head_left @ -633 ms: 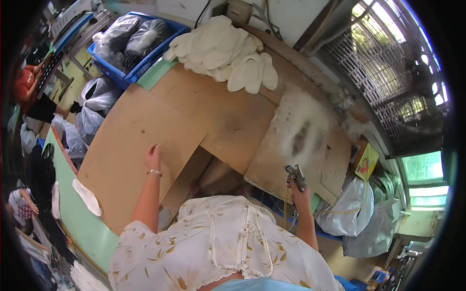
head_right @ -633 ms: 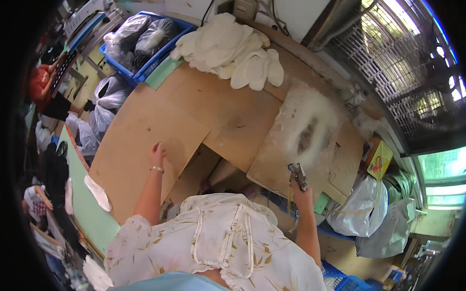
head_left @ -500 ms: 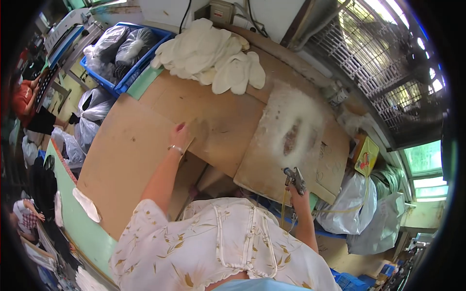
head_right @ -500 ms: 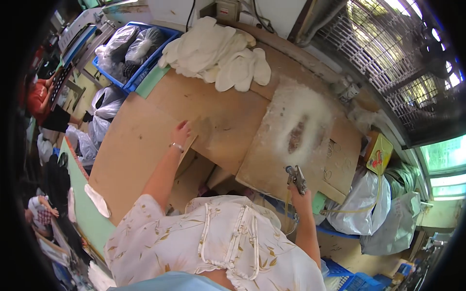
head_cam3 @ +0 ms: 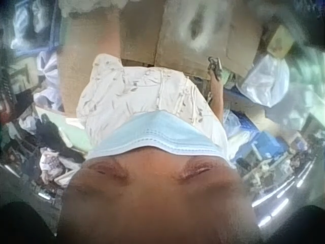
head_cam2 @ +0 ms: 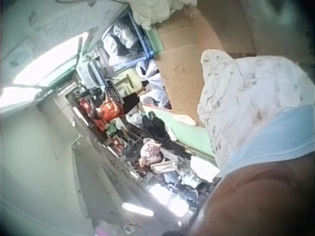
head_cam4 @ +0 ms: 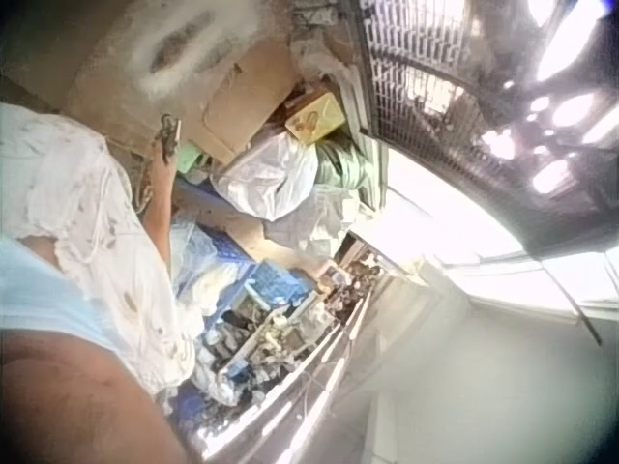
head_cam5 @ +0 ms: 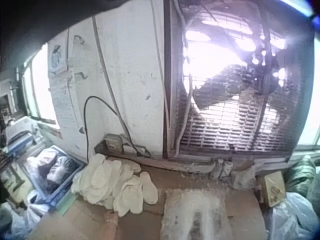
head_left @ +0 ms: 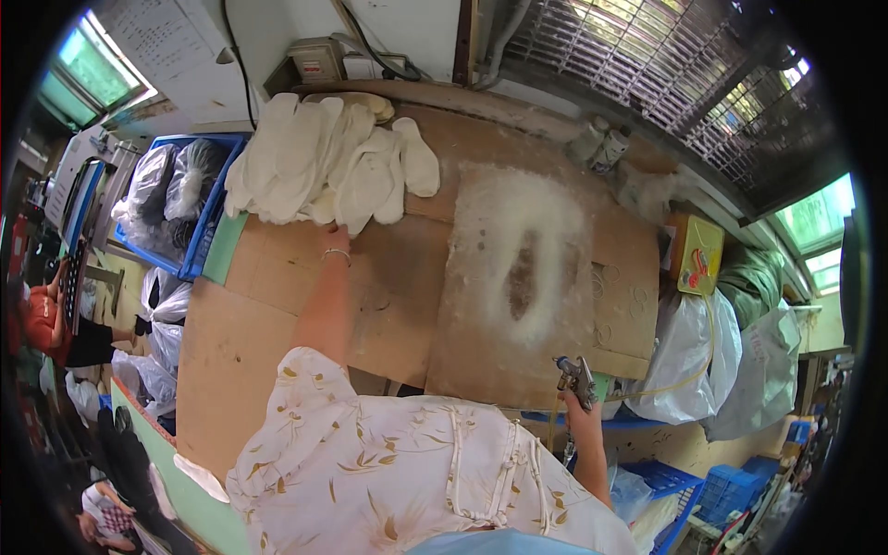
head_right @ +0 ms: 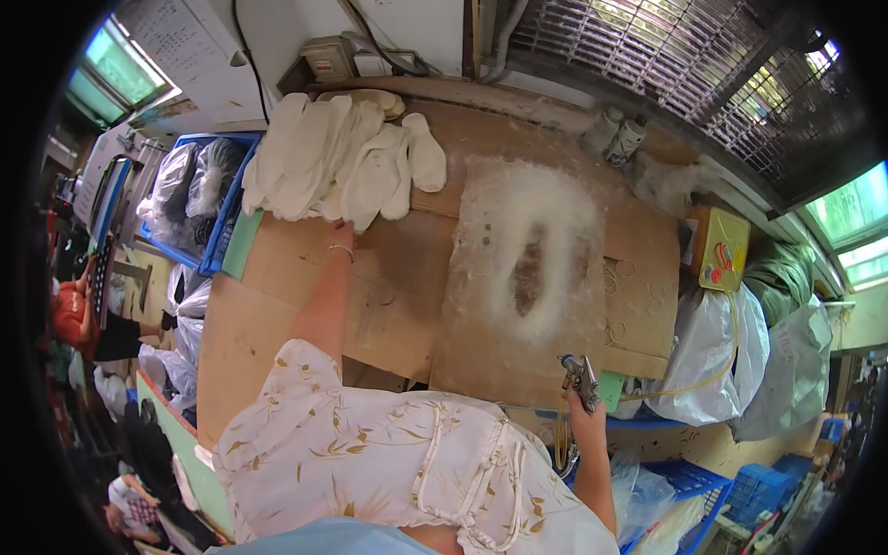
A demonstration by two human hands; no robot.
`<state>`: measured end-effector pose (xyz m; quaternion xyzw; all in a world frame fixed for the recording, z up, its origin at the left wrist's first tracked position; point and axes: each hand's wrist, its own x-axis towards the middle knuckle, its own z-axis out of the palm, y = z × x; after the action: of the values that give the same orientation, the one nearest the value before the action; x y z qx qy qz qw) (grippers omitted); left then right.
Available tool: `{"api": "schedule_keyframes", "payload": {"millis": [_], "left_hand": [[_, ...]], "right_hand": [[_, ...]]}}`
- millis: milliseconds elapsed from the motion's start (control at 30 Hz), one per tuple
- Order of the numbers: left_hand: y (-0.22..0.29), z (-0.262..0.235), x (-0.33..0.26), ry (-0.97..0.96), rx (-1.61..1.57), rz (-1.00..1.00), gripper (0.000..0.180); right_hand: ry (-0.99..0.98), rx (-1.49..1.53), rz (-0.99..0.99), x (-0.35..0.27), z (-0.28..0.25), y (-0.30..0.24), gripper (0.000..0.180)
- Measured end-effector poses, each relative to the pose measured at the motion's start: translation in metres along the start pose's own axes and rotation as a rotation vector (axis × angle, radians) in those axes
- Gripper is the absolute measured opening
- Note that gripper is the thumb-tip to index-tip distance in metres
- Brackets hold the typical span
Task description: Spraying adhesive or coating onto white shoe insole components using a pneumatic spray gun.
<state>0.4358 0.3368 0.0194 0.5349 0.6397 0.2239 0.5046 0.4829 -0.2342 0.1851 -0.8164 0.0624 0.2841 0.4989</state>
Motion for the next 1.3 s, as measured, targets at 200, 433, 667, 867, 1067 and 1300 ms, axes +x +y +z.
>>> {"api": "schedule_keyframes", "payload": {"millis": [200,433,667,867,1067,1300], "left_hand": [[0.093,-0.051,0.002,0.096,-0.100,0.535,0.028],[0.246,-0.092,-0.064,-0.066,-0.126,0.674,0.025],[0.253,0.009,-0.115,-0.575,-0.632,0.336,0.017],[0.207,0.110,-0.196,-0.698,-0.767,0.235,0.018],[0.060,0.163,-0.266,-0.696,-0.738,-0.134,0.014],[-0.080,0.151,-0.314,-0.582,-0.588,-0.356,0.029]], "right_hand": [[-0.017,0.042,-0.101,0.015,0.018,0.008,0.021],[-0.035,0.069,-0.031,0.021,0.029,-0.010,0.017],[-0.010,0.039,-0.028,0.024,0.007,0.009,0.018],[0.075,0.096,-0.114,0.016,-0.012,0.034,0.022],[0.087,0.164,-0.042,-0.002,-0.039,0.038,0.022],[0.103,0.206,0.059,-0.015,-0.066,0.042,0.017]]}}
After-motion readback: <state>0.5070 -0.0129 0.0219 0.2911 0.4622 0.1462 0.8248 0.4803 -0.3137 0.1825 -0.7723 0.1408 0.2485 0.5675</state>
